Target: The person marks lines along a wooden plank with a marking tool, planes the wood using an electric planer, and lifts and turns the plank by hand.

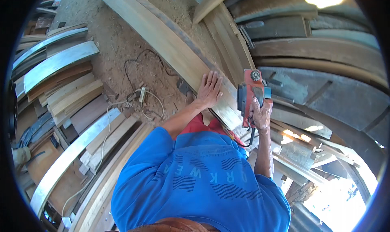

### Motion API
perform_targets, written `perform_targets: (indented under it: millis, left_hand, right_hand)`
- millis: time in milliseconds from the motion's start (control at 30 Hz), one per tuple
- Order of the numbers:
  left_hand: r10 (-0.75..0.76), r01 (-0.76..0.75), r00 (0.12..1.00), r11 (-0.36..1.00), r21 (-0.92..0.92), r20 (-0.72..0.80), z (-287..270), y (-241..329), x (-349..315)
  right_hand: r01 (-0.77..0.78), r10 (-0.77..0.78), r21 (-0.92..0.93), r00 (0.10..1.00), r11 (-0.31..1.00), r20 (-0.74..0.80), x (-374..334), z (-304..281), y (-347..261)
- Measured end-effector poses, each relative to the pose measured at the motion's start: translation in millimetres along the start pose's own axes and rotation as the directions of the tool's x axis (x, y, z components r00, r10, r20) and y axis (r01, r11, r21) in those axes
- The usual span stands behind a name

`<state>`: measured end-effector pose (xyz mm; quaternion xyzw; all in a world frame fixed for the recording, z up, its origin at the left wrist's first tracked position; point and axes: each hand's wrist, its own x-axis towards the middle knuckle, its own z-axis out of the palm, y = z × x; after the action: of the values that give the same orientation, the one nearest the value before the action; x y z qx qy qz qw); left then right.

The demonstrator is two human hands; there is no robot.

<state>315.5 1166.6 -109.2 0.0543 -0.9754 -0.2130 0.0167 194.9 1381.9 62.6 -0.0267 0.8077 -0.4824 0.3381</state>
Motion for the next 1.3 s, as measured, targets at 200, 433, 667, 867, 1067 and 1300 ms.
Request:
perform_targets:
  millis: [200,433,667,867,1067,1300]
  left_hand:
    - [-0.125,0.125,0.992,0.992,0.0,-0.005,10,60,-55]
    - [-0.141,0.14,0.99,0.985,0.104,0.01,7,59,-52]
    - [-0.324,0.32,0.946,0.917,0.24,-0.025,-31,-9,-16]
    - [-0.298,0.3,0.954,0.949,0.1,-0.038,-1,74,-82]
    - [-0.491,0.481,0.871,0.852,-0.204,0.006,56,153,-212]
    - [-0.668,0.831,0.49,0.551,-0.07,0.561,140,159,-303]
  right_hand:
    - [-0.033,0.033,-0.004,0.998,0.999,0.059,-51,-68,49]
    - [-0.017,0.015,0.012,0.988,1.0,0.154,-72,-95,88]
    - [0.034,-0.033,0.002,0.957,0.999,0.288,-51,-70,93]
    - [-0.004,-0.026,0.076,0.92,0.997,0.391,-37,-40,72]
    - [-0.009,0.01,-0.004,0.865,1.0,0.501,-37,-36,83]
    - [0.186,-0.078,-0.138,0.824,0.973,0.562,-51,-46,120]
